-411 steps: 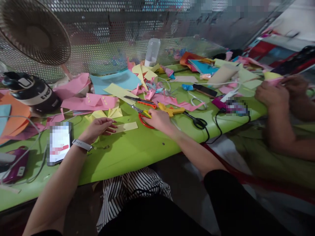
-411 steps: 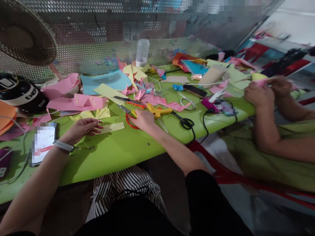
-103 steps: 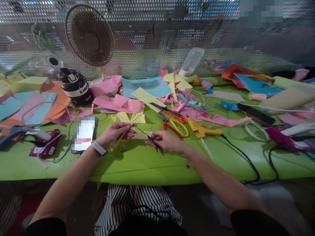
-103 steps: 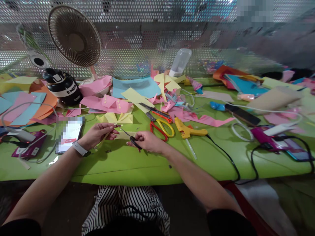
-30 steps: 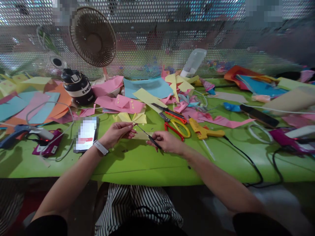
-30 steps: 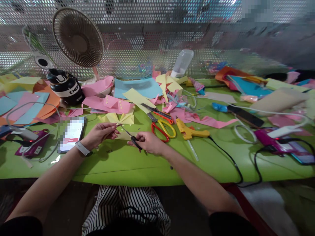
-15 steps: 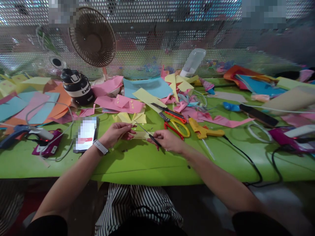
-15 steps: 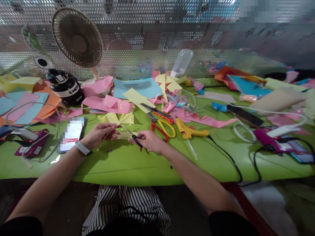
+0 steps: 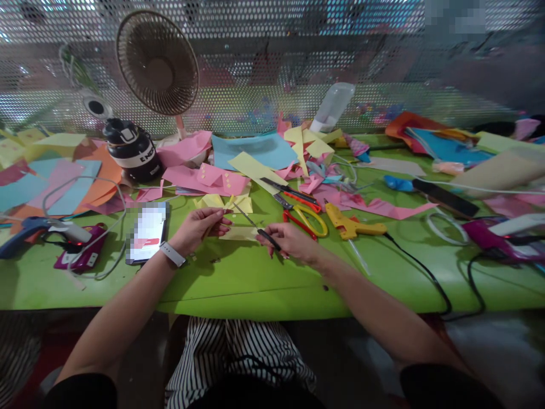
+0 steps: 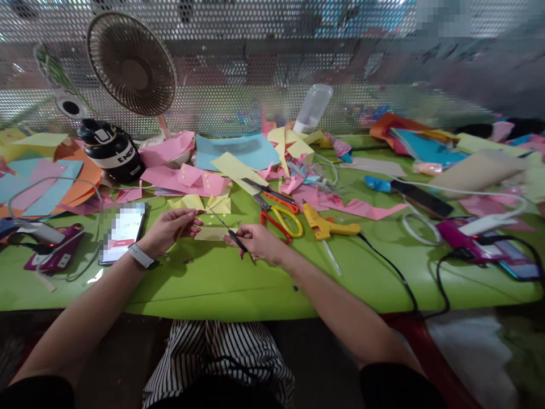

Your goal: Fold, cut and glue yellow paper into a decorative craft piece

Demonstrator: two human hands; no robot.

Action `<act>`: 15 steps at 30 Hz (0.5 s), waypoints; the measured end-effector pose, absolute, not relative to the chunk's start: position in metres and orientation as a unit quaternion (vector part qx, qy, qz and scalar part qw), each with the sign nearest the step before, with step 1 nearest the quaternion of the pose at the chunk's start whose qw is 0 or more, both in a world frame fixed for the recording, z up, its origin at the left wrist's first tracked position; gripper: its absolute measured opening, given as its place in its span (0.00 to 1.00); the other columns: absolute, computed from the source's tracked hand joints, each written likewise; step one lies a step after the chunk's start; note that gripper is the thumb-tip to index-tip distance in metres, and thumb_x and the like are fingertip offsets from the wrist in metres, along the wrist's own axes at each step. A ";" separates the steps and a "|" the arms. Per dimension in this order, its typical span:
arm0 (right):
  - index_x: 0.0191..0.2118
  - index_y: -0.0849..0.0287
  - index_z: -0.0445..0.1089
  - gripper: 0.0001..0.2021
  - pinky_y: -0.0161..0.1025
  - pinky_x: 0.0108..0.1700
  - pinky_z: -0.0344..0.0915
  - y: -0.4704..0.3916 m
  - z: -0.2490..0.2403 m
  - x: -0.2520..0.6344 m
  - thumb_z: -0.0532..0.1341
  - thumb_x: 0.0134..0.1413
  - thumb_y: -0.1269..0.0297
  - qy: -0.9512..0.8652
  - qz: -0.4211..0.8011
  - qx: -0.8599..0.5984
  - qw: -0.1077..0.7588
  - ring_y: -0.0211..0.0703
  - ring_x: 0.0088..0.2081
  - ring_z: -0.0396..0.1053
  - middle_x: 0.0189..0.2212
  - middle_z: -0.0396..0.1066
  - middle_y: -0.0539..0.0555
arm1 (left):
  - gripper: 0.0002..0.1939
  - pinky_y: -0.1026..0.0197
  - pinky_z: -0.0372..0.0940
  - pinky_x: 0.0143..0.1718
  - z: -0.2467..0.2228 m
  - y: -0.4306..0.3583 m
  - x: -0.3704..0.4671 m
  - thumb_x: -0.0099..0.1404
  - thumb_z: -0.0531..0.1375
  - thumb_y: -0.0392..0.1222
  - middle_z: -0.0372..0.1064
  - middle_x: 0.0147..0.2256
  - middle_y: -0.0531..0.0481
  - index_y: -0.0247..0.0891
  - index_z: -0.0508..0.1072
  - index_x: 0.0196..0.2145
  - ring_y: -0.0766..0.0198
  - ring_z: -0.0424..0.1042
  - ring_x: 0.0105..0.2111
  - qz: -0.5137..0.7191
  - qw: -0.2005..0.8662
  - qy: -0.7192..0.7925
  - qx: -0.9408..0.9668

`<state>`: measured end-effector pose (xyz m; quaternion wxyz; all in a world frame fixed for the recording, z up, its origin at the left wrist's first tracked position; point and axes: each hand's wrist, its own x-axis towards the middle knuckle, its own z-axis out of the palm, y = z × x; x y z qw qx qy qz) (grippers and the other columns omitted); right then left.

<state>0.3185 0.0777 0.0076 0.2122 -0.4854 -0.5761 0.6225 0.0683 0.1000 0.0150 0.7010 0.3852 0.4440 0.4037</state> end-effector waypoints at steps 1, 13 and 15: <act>0.31 0.60 0.68 0.28 0.32 0.17 0.49 0.078 0.007 0.319 0.71 0.40 0.38 -0.578 0.624 -0.481 0.213 0.28 0.15 0.54 0.19 0.70 0.48 | 0.04 0.69 0.73 0.29 0.016 0.100 0.069 0.68 0.63 0.34 0.79 0.29 0.47 0.30 0.77 0.39 0.70 0.77 0.25 0.406 0.701 0.443 0.385; 0.32 0.58 0.67 0.27 0.33 0.19 0.53 0.074 0.011 0.316 0.72 0.41 0.40 -0.587 0.628 -0.475 0.187 0.33 0.20 0.61 0.21 0.69 0.49 | 0.05 0.67 0.74 0.30 0.013 0.099 0.070 0.66 0.66 0.34 0.79 0.29 0.46 0.30 0.78 0.39 0.70 0.77 0.24 0.404 0.707 0.429 0.390; 0.31 0.58 0.67 0.27 0.33 0.20 0.54 0.074 0.012 0.315 0.73 0.40 0.40 -0.588 0.627 -0.476 0.189 0.33 0.21 0.62 0.21 0.69 0.49 | 0.05 0.68 0.74 0.30 0.013 0.099 0.070 0.65 0.67 0.35 0.79 0.28 0.46 0.30 0.78 0.39 0.70 0.77 0.24 0.399 0.709 0.428 0.394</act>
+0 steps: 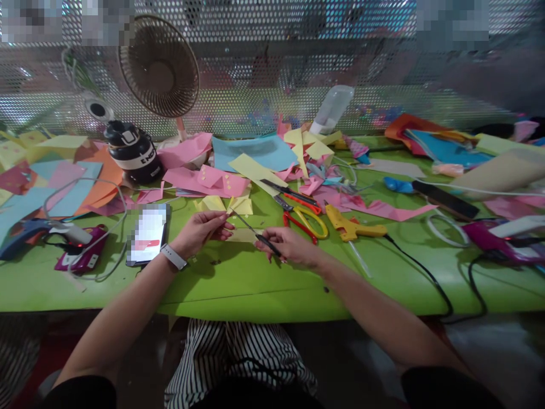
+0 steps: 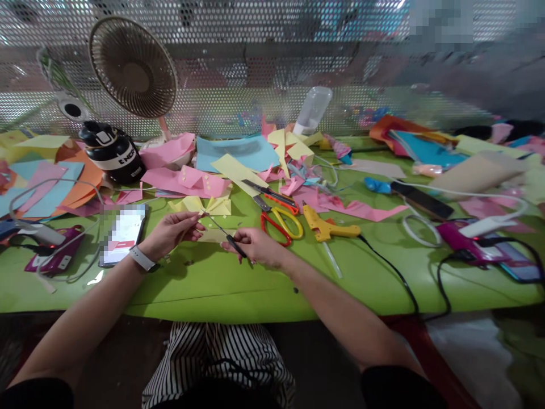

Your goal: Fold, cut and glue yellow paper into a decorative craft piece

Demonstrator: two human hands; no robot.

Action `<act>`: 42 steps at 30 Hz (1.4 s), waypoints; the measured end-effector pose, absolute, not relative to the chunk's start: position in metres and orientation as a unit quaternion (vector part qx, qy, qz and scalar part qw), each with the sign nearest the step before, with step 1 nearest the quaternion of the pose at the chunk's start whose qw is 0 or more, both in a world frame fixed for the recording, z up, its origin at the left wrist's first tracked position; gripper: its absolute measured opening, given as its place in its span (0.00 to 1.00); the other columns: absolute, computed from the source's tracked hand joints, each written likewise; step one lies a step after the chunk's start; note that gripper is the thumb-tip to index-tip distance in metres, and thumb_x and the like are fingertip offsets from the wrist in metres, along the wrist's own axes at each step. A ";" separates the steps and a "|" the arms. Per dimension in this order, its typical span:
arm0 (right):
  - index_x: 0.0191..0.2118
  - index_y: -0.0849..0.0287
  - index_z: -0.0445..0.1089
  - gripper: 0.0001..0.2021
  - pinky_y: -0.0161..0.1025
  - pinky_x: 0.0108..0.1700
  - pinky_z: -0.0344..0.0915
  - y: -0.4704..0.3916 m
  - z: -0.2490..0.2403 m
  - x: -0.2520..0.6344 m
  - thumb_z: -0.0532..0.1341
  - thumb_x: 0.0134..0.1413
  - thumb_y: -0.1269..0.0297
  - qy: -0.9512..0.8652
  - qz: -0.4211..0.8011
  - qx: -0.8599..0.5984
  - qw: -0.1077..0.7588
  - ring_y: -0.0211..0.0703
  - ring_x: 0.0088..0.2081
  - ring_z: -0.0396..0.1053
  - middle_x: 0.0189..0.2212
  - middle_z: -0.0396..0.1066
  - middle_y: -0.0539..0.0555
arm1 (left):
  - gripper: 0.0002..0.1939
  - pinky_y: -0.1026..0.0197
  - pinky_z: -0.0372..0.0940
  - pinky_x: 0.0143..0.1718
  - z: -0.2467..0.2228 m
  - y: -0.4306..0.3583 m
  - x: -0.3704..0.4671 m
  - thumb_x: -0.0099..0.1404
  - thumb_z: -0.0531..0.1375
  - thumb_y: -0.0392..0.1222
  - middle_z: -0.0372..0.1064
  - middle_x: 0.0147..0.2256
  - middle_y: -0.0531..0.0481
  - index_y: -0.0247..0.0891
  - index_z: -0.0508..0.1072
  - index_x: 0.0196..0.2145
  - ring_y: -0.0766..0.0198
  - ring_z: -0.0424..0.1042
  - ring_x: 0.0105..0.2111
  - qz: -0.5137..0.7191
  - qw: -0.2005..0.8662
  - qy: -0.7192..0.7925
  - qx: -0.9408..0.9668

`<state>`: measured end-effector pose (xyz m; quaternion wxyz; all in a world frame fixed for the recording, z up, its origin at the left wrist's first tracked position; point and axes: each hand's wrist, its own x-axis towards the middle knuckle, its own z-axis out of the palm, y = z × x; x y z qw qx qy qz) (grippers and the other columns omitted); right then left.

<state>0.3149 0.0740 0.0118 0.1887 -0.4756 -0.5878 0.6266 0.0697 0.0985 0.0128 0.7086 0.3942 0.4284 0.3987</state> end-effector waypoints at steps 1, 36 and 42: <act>0.31 0.59 0.67 0.27 0.33 0.20 0.54 0.074 0.012 0.314 0.73 0.40 0.40 -0.587 0.626 -0.476 0.189 0.33 0.21 0.62 0.21 0.68 0.48 | 0.06 0.68 0.74 0.29 0.013 0.098 0.070 0.65 0.67 0.35 0.79 0.28 0.46 0.30 0.78 0.38 0.70 0.77 0.24 0.397 0.709 0.428 0.395; 0.28 0.60 0.70 0.26 0.34 0.21 0.53 0.076 0.005 0.313 0.74 0.35 0.41 -0.576 0.612 -0.503 0.203 0.35 0.21 0.63 0.19 0.67 0.48 | 0.04 0.70 0.72 0.25 0.012 0.101 0.067 0.67 0.64 0.34 0.79 0.27 0.46 0.30 0.78 0.37 0.71 0.75 0.20 0.367 0.716 0.456 0.381; 0.29 0.60 0.71 0.24 0.35 0.20 0.52 0.080 -0.007 0.318 0.73 0.40 0.42 -0.574 0.594 -0.524 0.207 0.34 0.20 0.63 0.20 0.69 0.50 | 0.04 0.70 0.69 0.24 0.014 0.103 0.064 0.67 0.64 0.36 0.77 0.26 0.49 0.31 0.78 0.37 0.72 0.73 0.20 0.378 0.697 0.465 0.394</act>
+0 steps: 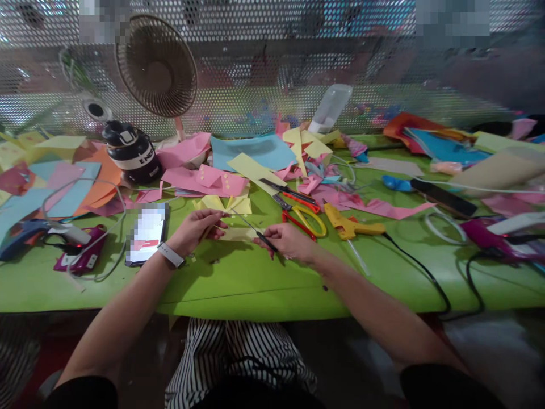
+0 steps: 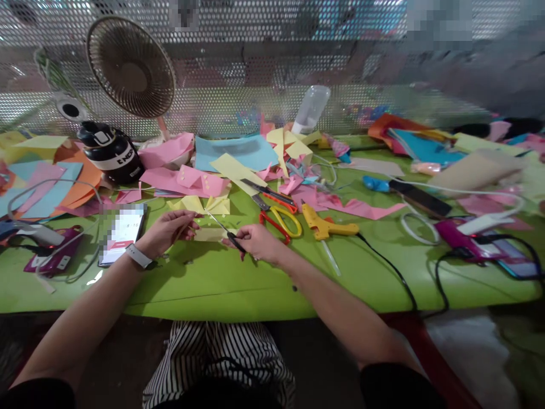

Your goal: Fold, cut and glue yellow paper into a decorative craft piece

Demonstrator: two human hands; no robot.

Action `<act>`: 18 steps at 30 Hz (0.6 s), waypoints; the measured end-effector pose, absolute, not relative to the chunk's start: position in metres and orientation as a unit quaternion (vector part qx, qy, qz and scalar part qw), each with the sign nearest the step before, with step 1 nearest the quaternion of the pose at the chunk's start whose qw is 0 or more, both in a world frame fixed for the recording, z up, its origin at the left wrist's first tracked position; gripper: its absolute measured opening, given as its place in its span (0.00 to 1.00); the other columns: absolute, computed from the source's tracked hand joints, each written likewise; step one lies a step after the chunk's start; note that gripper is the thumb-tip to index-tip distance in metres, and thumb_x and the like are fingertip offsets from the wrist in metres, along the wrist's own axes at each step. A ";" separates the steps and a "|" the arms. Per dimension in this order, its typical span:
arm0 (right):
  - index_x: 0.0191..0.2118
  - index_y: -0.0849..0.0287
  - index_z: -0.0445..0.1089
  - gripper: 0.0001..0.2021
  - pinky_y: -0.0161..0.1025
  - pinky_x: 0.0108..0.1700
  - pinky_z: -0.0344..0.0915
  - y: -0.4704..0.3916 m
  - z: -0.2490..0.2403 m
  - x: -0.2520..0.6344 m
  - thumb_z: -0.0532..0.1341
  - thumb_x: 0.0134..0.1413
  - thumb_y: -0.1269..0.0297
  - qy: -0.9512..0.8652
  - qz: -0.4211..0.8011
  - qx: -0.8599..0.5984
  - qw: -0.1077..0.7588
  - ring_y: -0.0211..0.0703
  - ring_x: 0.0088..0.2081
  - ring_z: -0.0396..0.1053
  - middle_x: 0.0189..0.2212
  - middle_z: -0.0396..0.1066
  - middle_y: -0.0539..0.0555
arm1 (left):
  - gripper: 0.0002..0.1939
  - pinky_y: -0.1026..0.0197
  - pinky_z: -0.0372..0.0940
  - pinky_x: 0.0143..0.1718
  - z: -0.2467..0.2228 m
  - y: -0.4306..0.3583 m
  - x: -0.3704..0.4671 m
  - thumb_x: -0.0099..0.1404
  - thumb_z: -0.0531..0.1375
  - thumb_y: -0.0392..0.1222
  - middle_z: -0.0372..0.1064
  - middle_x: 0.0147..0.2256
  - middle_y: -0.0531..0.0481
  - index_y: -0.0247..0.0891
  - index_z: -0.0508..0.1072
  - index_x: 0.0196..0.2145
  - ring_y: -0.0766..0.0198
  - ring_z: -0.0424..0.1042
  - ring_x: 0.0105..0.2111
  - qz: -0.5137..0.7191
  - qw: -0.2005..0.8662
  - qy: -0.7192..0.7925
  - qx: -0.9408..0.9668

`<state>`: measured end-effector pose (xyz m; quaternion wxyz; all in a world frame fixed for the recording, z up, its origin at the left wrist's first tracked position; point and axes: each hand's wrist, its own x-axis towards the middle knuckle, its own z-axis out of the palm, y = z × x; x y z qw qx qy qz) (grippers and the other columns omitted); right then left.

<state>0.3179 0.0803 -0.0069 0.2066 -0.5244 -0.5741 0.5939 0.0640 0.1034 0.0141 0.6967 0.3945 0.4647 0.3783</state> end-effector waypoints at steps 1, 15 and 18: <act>0.28 0.60 0.71 0.24 0.35 0.20 0.51 0.080 -0.007 0.318 0.73 0.40 0.42 -0.573 0.594 -0.523 0.210 0.34 0.19 0.62 0.20 0.68 0.50 | 0.04 0.71 0.69 0.23 0.014 0.104 0.064 0.67 0.64 0.36 0.77 0.26 0.50 0.31 0.78 0.38 0.72 0.73 0.20 0.390 0.692 0.464 0.393; 0.32 0.60 0.69 0.27 0.33 0.18 0.50 0.077 0.005 0.317 0.72 0.41 0.39 -0.589 0.617 -0.479 0.205 0.30 0.17 0.57 0.20 0.70 0.49 | 0.05 0.75 0.63 0.20 0.012 0.104 0.066 0.64 0.67 0.36 0.79 0.31 0.49 0.32 0.78 0.38 0.73 0.76 0.24 0.404 0.682 0.448 0.413; 0.31 0.60 0.68 0.28 0.33 0.18 0.52 0.075 0.007 0.316 0.72 0.39 0.38 -0.591 0.615 -0.483 0.201 0.31 0.18 0.59 0.20 0.70 0.49 | 0.06 0.74 0.63 0.21 0.011 0.103 0.066 0.64 0.67 0.36 0.79 0.31 0.48 0.32 0.78 0.39 0.73 0.75 0.24 0.406 0.684 0.444 0.413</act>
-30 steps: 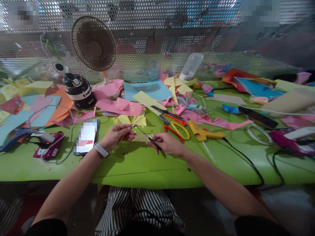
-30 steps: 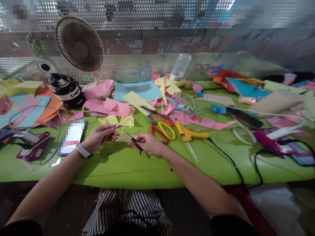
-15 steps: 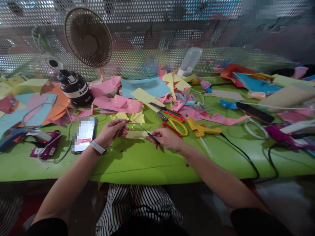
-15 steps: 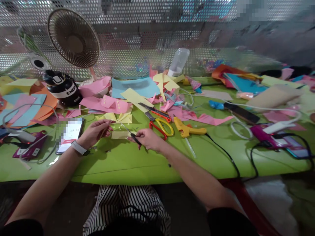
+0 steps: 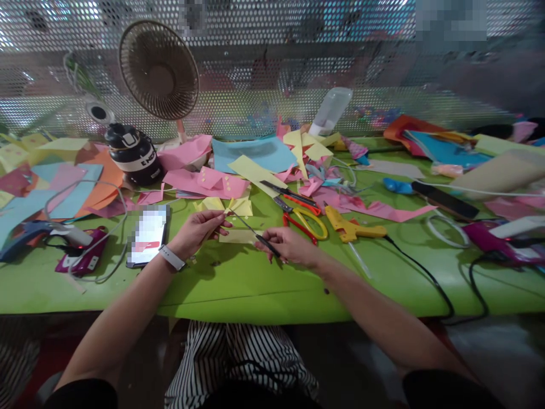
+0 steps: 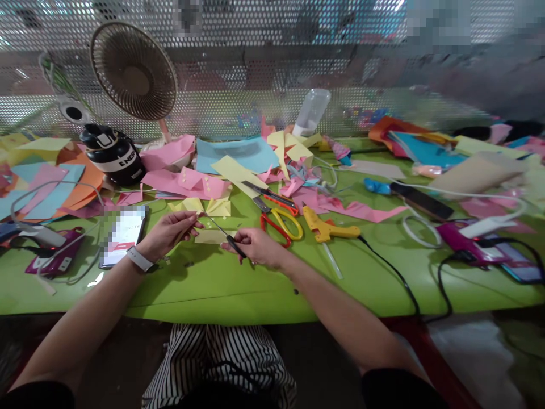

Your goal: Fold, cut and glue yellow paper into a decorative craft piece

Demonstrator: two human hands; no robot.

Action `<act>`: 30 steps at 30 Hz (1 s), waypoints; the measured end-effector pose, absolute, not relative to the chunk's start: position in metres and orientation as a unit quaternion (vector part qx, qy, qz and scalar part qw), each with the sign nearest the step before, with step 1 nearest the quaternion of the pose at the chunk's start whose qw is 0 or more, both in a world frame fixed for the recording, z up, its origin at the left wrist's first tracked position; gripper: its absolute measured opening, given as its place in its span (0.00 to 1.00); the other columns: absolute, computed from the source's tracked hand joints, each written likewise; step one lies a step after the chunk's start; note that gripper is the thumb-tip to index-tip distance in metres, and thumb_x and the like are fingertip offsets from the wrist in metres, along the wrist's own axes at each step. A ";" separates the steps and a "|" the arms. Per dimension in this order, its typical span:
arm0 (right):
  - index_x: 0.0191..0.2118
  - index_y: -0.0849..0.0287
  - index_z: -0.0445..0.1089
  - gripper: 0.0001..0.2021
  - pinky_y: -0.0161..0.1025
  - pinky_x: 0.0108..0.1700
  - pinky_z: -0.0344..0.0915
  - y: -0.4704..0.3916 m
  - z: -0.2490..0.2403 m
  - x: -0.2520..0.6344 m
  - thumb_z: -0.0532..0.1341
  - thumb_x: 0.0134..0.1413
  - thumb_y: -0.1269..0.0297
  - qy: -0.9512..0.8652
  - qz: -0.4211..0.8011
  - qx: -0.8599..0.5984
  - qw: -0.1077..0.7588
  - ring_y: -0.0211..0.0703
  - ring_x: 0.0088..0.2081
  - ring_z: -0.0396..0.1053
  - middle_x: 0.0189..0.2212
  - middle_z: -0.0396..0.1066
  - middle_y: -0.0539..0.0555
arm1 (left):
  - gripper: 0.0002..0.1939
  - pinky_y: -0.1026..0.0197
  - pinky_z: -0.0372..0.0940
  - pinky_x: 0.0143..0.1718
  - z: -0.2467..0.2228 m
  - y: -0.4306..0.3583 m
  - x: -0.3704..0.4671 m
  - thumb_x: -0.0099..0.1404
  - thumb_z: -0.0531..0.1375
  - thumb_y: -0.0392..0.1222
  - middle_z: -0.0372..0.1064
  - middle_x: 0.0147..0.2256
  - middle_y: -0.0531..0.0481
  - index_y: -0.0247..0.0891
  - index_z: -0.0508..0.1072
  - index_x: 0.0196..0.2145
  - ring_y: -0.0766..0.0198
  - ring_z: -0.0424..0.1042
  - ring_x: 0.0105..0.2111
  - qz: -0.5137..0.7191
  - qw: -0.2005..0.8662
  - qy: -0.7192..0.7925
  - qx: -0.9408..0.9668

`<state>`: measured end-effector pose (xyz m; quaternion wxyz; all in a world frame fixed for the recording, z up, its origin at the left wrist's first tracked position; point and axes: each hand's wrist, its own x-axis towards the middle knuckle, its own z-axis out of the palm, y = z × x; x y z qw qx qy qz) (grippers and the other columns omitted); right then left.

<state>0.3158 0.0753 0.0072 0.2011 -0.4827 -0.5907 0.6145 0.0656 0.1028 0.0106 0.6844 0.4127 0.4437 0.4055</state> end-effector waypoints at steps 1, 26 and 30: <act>0.30 0.60 0.68 0.29 0.33 0.18 0.52 0.075 0.009 0.315 0.72 0.37 0.37 -0.589 0.613 -0.487 0.201 0.31 0.19 0.59 0.20 0.69 0.49 | 0.07 0.74 0.64 0.21 0.010 0.102 0.066 0.64 0.68 0.36 0.79 0.31 0.48 0.32 0.78 0.39 0.73 0.75 0.23 0.405 0.684 0.443 0.414; 0.26 0.58 0.67 0.28 0.33 0.23 0.57 0.073 0.008 0.308 0.73 0.33 0.38 -0.590 0.609 -0.489 0.205 0.33 0.21 0.63 0.18 0.65 0.45 | 0.08 0.72 0.67 0.25 0.008 0.099 0.067 0.63 0.68 0.37 0.79 0.31 0.48 0.32 0.78 0.39 0.73 0.75 0.24 0.389 0.694 0.439 0.417; 0.26 0.58 0.67 0.29 0.33 0.22 0.55 0.073 0.010 0.308 0.73 0.32 0.37 -0.591 0.605 -0.496 0.198 0.33 0.21 0.62 0.18 0.65 0.45 | 0.07 0.72 0.67 0.25 0.010 0.099 0.068 0.64 0.68 0.37 0.80 0.31 0.47 0.32 0.78 0.40 0.73 0.75 0.24 0.389 0.690 0.445 0.418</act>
